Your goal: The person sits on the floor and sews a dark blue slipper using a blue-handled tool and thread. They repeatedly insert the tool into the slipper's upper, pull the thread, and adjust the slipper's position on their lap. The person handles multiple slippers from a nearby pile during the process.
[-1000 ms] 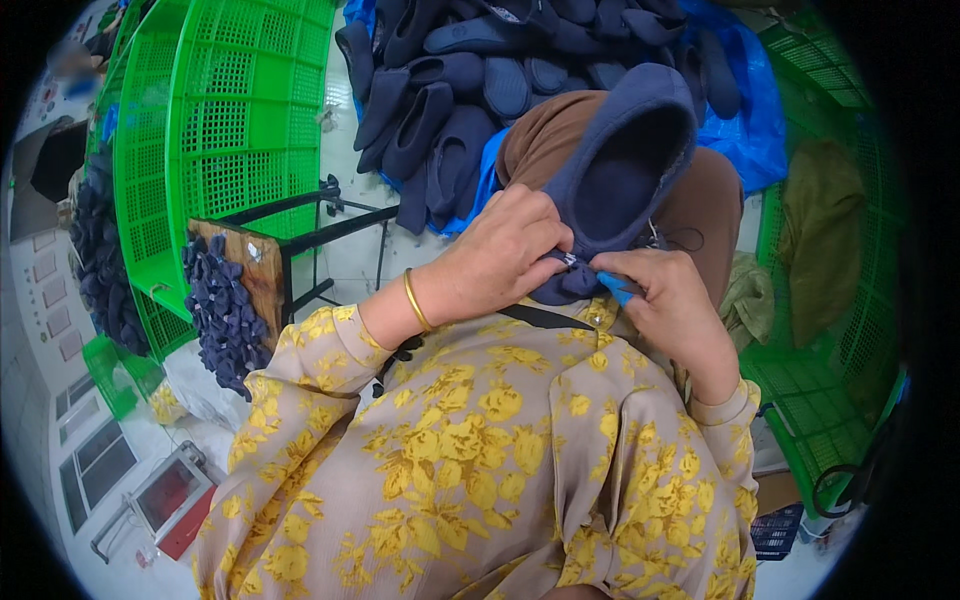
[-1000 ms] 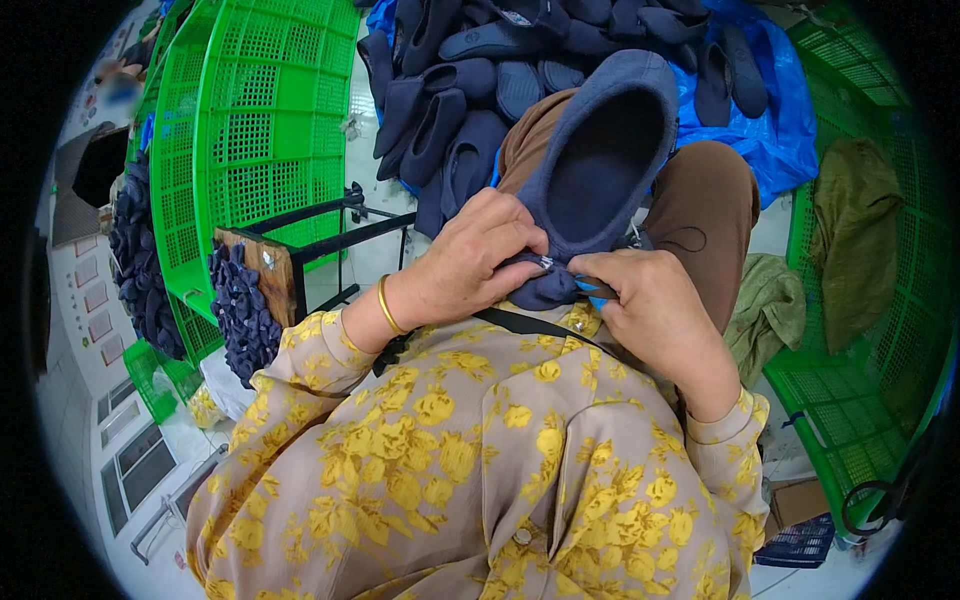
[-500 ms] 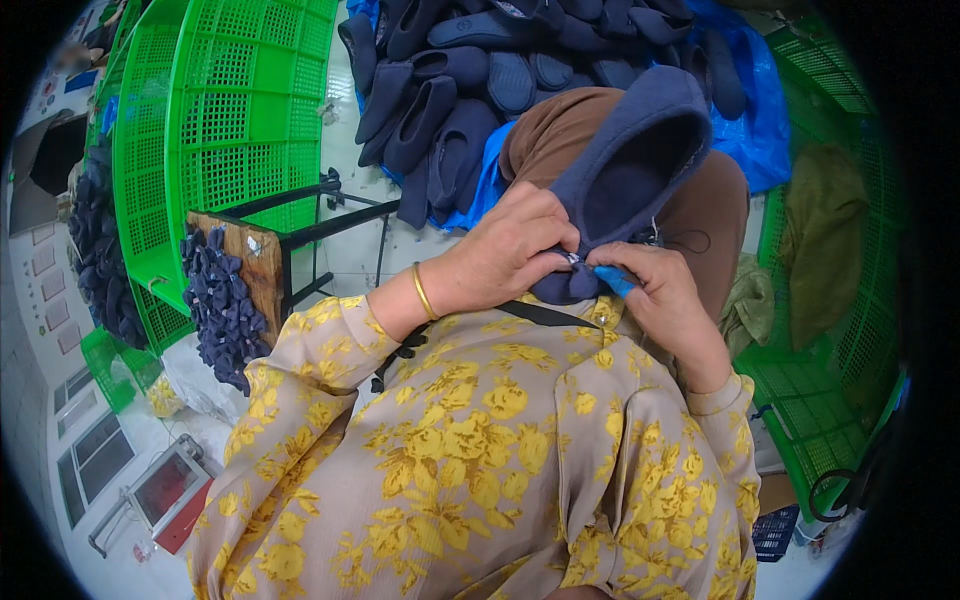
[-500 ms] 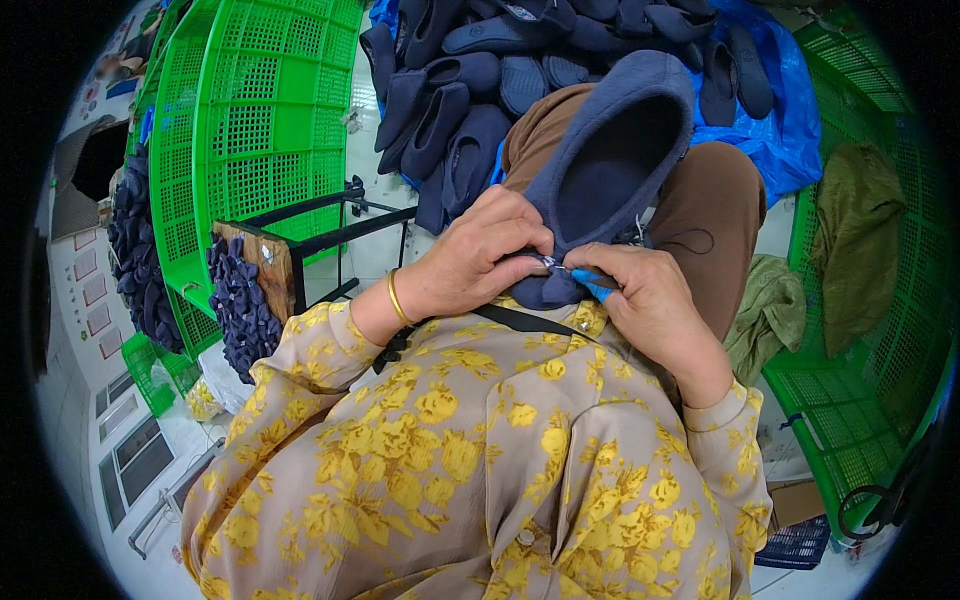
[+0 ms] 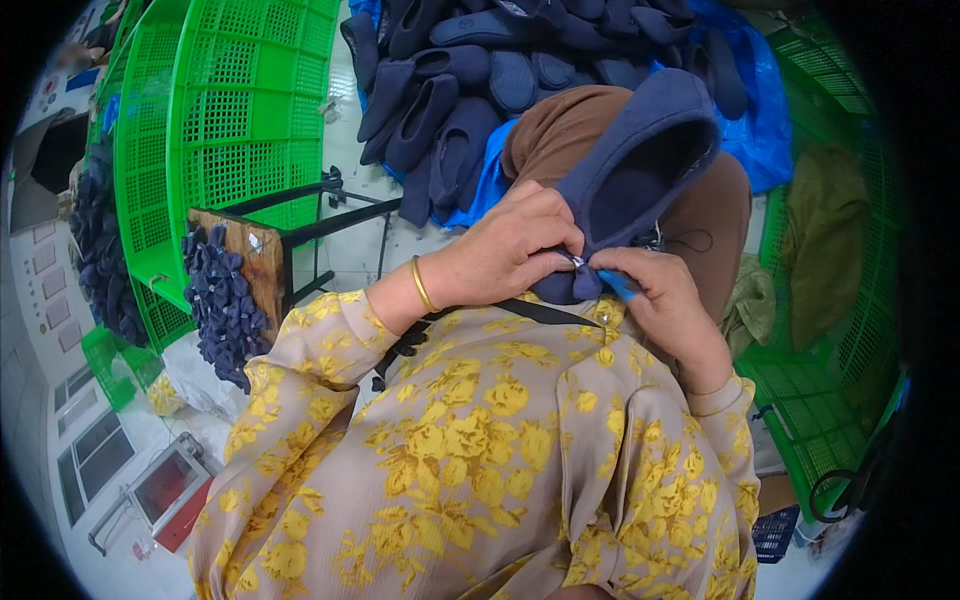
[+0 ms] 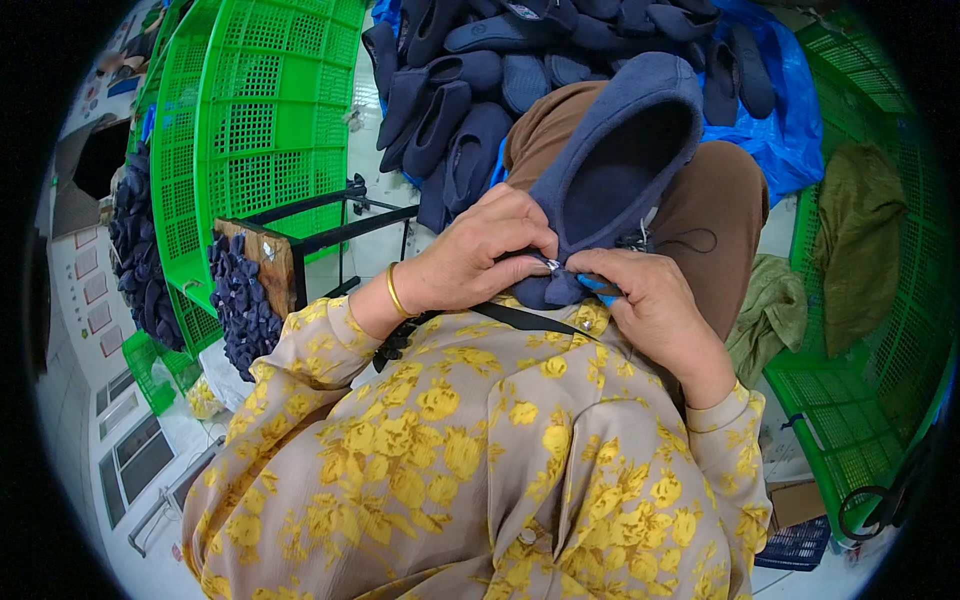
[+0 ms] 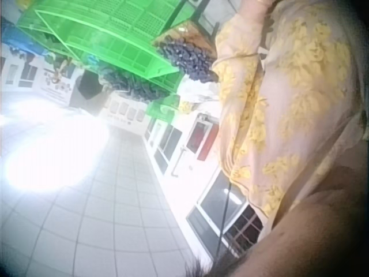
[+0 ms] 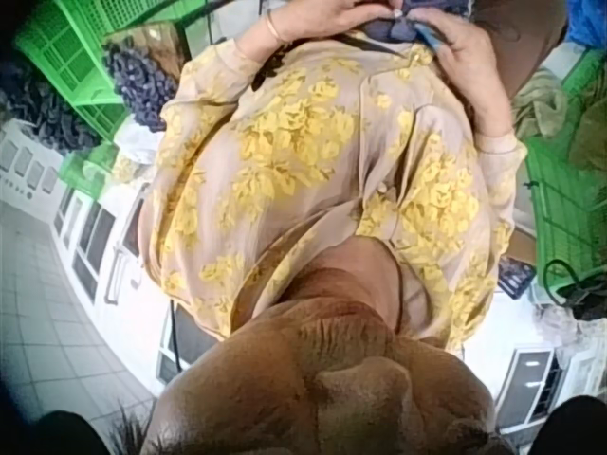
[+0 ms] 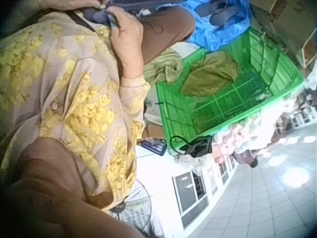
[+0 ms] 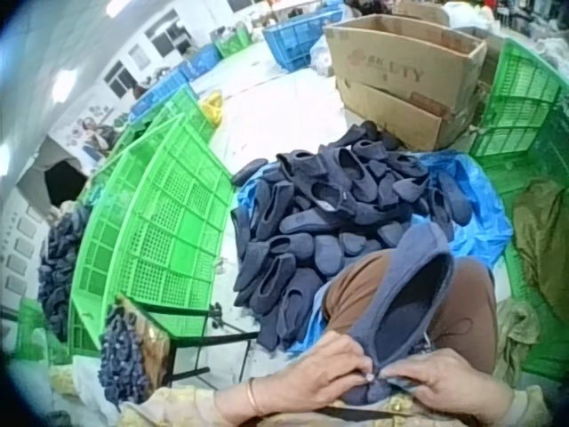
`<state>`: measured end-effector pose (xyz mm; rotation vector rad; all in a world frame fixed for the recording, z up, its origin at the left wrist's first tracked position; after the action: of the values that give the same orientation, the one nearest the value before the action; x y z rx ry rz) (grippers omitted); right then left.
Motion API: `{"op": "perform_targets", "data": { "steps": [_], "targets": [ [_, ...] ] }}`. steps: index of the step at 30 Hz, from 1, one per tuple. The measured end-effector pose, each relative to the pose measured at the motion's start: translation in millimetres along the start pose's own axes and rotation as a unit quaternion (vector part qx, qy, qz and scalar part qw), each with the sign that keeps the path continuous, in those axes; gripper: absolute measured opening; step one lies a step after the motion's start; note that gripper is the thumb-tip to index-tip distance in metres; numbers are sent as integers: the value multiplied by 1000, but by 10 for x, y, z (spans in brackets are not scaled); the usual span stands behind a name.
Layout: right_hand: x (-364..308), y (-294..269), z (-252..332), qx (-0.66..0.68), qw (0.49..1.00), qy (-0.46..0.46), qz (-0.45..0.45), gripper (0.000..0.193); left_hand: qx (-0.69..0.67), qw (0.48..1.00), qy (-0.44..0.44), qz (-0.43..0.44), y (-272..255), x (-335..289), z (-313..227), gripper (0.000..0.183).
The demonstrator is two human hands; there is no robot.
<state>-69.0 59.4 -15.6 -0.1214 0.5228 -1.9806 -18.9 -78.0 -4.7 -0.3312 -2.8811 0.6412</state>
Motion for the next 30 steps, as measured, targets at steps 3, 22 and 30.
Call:
{"op": "perform_targets", "data": {
  "steps": [3, 22, 30],
  "targets": [
    [3, -13, 13, 4, 1000, -11, 19, 47, 2, 1000, -1, -1, 8, -8, 2, 17],
    [-19, 56, 12, -8, 1000, 1, -10, 41, -9, 1000, -19, -9, 25, 4, 19, 17],
    [-30, 123, 20, 72, 995, 26, -57, 42, 10, 1000, -11, -8, 55, 4, 8, 17]
  ]
}}
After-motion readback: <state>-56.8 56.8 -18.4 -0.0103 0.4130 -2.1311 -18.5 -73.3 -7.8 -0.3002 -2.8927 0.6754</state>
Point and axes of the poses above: each hand's wrist, its own x-axis towards the middle knuckle, its own y-axis out of the palm, z = x × y, the point moved 8 cm from there along x, towards the middle knuckle, and after that the axes turned 3 degrees about -x, right-handed, at the moved point
